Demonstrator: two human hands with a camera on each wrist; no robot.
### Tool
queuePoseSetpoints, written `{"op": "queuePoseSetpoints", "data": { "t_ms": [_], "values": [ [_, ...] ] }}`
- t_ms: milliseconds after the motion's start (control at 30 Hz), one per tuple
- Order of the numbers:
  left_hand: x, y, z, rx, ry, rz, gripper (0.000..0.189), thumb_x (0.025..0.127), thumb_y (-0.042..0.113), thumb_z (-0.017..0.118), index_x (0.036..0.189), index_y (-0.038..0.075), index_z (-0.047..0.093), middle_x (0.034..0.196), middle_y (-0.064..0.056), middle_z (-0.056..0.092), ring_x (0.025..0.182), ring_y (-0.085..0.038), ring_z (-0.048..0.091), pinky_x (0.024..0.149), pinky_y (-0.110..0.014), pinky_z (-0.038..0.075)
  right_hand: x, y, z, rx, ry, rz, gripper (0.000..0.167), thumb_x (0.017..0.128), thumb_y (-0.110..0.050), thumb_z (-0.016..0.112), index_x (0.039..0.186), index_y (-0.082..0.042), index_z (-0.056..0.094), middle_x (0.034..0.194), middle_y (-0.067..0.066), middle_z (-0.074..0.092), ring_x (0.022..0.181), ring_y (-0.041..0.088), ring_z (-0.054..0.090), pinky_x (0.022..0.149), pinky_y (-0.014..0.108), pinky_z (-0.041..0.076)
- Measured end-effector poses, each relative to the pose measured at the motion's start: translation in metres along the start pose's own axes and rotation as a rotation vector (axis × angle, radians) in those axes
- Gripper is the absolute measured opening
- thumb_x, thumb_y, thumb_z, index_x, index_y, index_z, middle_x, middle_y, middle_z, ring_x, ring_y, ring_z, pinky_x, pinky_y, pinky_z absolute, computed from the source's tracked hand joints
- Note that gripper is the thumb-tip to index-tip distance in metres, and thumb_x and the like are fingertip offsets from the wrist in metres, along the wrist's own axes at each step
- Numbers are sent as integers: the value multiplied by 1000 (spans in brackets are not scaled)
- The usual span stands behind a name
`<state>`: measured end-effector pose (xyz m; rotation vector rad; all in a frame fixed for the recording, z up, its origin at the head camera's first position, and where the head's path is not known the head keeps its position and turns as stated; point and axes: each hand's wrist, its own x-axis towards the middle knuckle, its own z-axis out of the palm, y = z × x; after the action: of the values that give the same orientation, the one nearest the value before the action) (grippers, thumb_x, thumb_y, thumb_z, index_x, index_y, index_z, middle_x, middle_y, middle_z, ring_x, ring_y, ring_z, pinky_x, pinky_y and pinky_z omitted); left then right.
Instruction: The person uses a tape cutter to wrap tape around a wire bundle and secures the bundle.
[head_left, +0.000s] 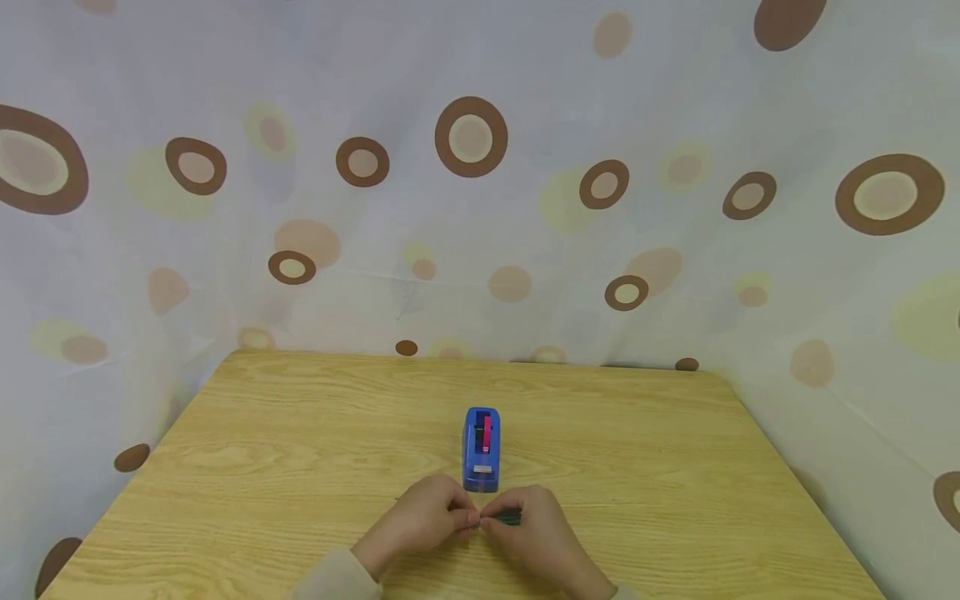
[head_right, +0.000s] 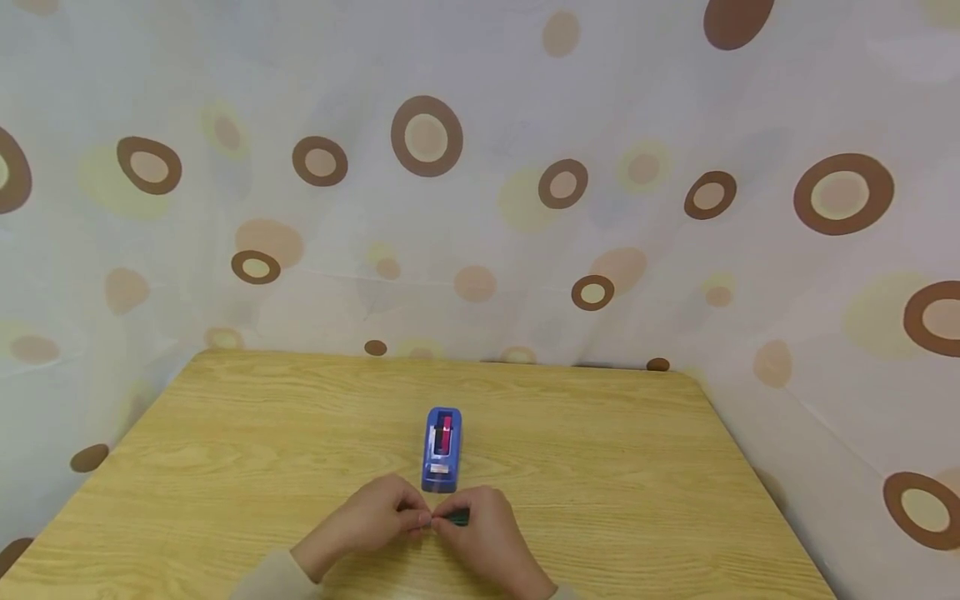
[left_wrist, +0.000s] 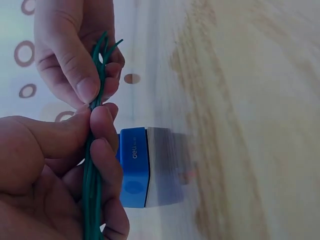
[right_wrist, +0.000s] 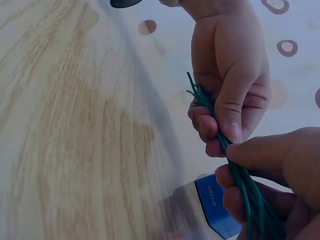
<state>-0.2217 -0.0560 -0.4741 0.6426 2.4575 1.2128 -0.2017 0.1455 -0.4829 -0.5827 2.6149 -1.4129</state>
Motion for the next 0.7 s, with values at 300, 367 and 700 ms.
{"op": "queuePoseSetpoints", "data": {
  "t_ms": [300,367,700],
  "values": [
    [-2,4,4,111,93,55,15,92,16,71,79,15,79,63,13,58,59,-2,49,56,-22,43,0,0,-2,81,1,33,4,87,-17,77,89,-15,79,93,-8,73,94,15,66,83,35,54],
    [-2,4,5,136,106,69,15,91,16,71,79,15,78,64,14,57,59,-1,48,56,-21,43,0,0,-2,99,1,52,5,87,-18,77,89,-14,79,93,-6,73,93,16,65,82,35,53],
    [-2,1,6,221,141,122,11,89,16,73,81,17,79,68,19,58,63,1,49,60,-20,44,0,2,-2,78,-38,60,10,92,-19,71,93,-12,78,97,-4,73,98,19,65,87,43,52]
  ]
}}
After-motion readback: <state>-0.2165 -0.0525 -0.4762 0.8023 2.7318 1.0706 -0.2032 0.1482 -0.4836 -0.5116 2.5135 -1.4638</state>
